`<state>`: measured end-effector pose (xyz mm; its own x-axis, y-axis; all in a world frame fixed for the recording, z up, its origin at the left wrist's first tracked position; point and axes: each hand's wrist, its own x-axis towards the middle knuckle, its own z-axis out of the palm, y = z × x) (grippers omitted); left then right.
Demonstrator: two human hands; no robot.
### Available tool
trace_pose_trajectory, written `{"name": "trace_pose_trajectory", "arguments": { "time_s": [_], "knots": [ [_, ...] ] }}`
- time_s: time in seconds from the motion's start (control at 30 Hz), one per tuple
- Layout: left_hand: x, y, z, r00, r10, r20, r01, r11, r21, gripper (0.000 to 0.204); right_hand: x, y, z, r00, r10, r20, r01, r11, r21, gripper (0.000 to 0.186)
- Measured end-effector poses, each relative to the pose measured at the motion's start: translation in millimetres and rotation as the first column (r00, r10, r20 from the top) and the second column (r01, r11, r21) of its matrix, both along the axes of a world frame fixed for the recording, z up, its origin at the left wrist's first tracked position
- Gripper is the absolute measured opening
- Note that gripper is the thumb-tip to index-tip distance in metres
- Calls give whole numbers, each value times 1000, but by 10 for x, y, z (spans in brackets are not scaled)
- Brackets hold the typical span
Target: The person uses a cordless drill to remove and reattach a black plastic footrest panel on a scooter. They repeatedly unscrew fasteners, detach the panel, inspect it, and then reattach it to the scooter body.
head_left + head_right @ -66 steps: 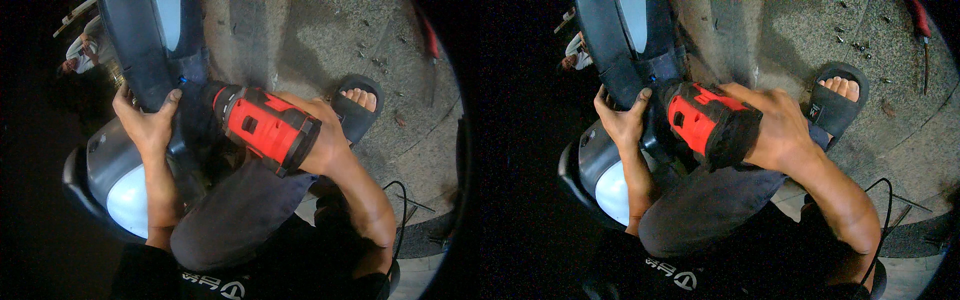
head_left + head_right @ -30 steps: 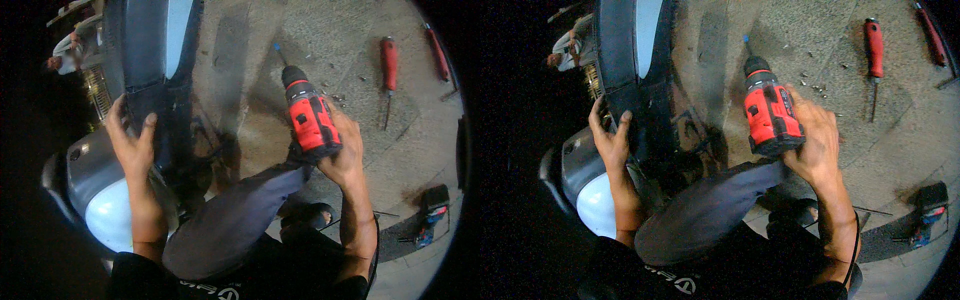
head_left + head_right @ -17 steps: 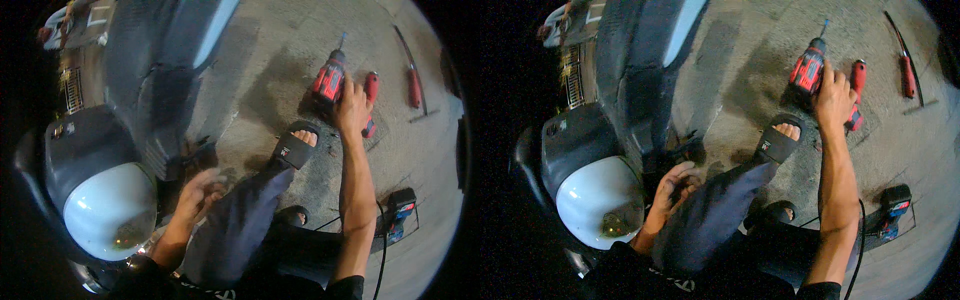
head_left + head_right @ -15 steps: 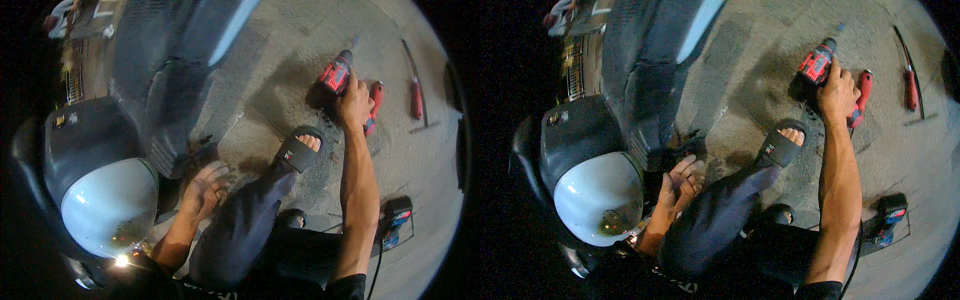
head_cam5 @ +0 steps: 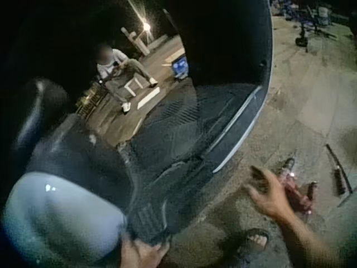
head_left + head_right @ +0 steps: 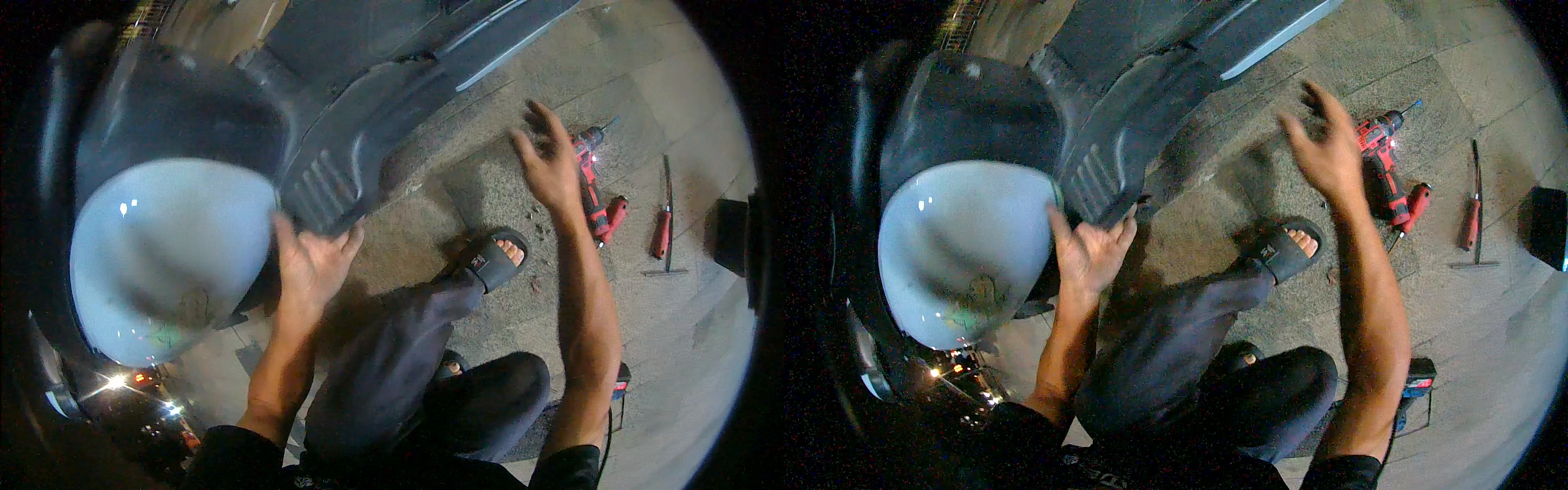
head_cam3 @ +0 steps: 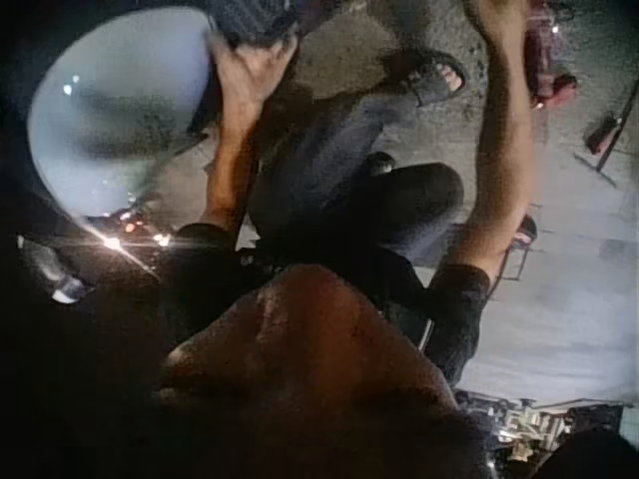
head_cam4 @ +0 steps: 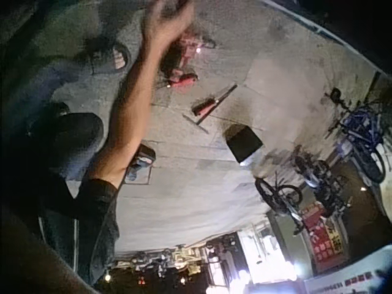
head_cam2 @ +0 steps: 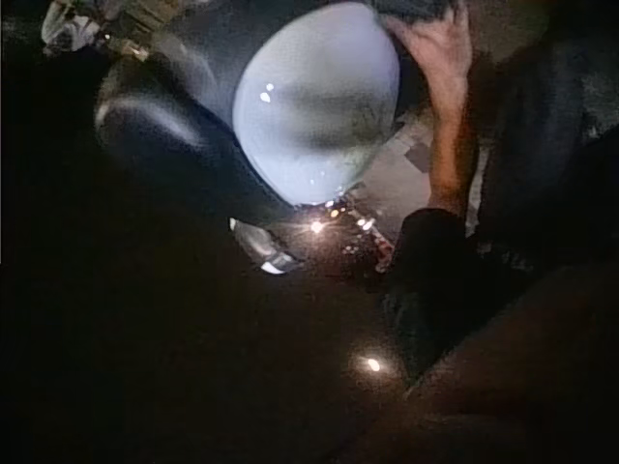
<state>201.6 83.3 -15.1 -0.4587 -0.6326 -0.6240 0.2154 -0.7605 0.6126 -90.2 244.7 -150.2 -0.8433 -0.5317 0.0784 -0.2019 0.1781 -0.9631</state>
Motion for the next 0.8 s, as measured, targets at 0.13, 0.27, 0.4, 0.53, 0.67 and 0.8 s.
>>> {"name": "trace_pose_trajectory", "arguments": {
  "time_s": [0.13, 0.27, 0.4, 0.53, 0.67, 0.8],
  "knots": [
    [-171, 48, -39, 995, -69, 69, 75, 994, -83, 56, 275, -698, 606, 986, 85, 141, -27, 930, -366, 53],
    [-65, 346, -123, 998, -62, -8, 61, 998, -19, 48, 304, -816, 643, 991, -12, 135, 49, 961, -271, 32],
    [174, 637, -131, 983, -177, -57, 166, 973, -161, 59, 423, -667, 921, 968, 38, 250, 38, 956, -292, 19],
    [434, 674, -465, 953, -291, -91, 272, 946, -178, 60, 504, -146, 897, 979, -16, 205, 63, 973, -222, 22],
    [578, 646, -627, 933, -349, 84, 356, 928, -106, 50, 426, 170, 379, 750, 327, 575, 63, 830, -554, 45],
    [710, 565, -720, 816, -403, 414, 576, 623, -529, 25, 81, -40, 314, 651, 310, 693, -113, 942, -315, 38]
  ]
}}
